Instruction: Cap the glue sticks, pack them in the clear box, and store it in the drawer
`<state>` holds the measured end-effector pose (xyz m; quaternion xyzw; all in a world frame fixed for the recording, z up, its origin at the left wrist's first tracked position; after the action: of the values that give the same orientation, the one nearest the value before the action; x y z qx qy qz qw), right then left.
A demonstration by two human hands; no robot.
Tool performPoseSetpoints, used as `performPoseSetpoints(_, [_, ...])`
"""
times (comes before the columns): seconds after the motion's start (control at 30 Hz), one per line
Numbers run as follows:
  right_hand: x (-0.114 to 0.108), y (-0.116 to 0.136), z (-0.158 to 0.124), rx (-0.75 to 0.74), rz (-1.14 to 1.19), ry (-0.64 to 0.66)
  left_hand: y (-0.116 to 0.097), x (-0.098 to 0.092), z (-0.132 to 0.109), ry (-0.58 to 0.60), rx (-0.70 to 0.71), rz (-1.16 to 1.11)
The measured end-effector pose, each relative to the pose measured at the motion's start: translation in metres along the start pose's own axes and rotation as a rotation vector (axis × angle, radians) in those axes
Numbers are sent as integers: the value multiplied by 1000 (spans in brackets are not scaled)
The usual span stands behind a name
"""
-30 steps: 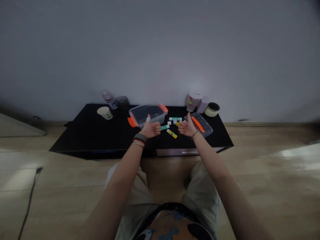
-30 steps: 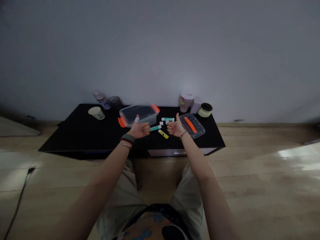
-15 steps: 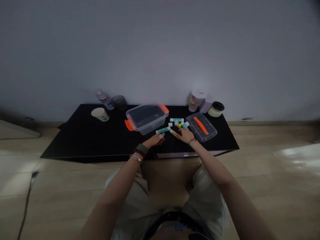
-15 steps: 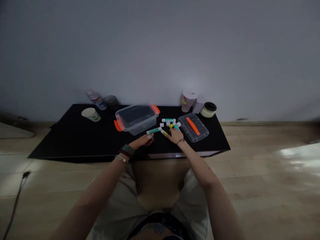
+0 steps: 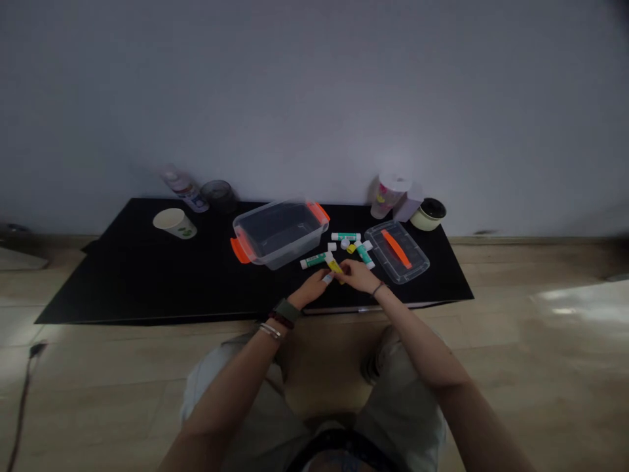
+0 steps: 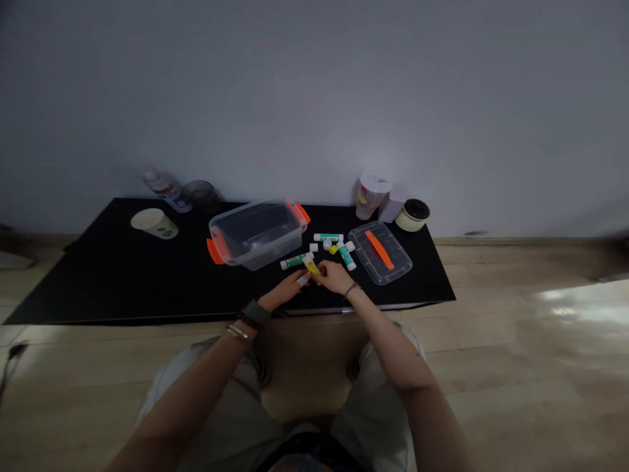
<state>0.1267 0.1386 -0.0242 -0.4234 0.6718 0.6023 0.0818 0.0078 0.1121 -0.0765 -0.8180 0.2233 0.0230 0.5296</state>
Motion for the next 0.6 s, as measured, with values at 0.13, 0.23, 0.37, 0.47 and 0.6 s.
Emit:
performPoseSetpoints(0.13, [13, 30, -7, -242, 248, 105, -12, -7, -1, -92, 101, -100])
performPoseSetpoints(0.23, [2, 30, -1, -265, 175, 50, -15, -20, -2, -196, 134, -167])
performPoseSetpoints(0.37, [-45, -3, 10, -22, -228, -347, -14, -20, -7, -190, 129, -233])
performPoseSetpoints(0.47, [-51, -23, 16, 91, -437, -400, -13, -14, -11, -148, 120, -219])
performPoseSetpoints(0.6, [-40, -33, 26, 80, -541, -363, -11, -13, -11, -134, 111, -203])
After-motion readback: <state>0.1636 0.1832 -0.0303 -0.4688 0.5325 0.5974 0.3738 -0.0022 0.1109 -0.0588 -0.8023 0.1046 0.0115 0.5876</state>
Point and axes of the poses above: each hand's wrist, its own z-axis towards the middle knuckle, its own x-axis out of the palm, y = z × x, the point moved 10 cm from there along z, towards the middle knuckle, and after that the axes turned 11 degrees about z, right-handed, at the moved point
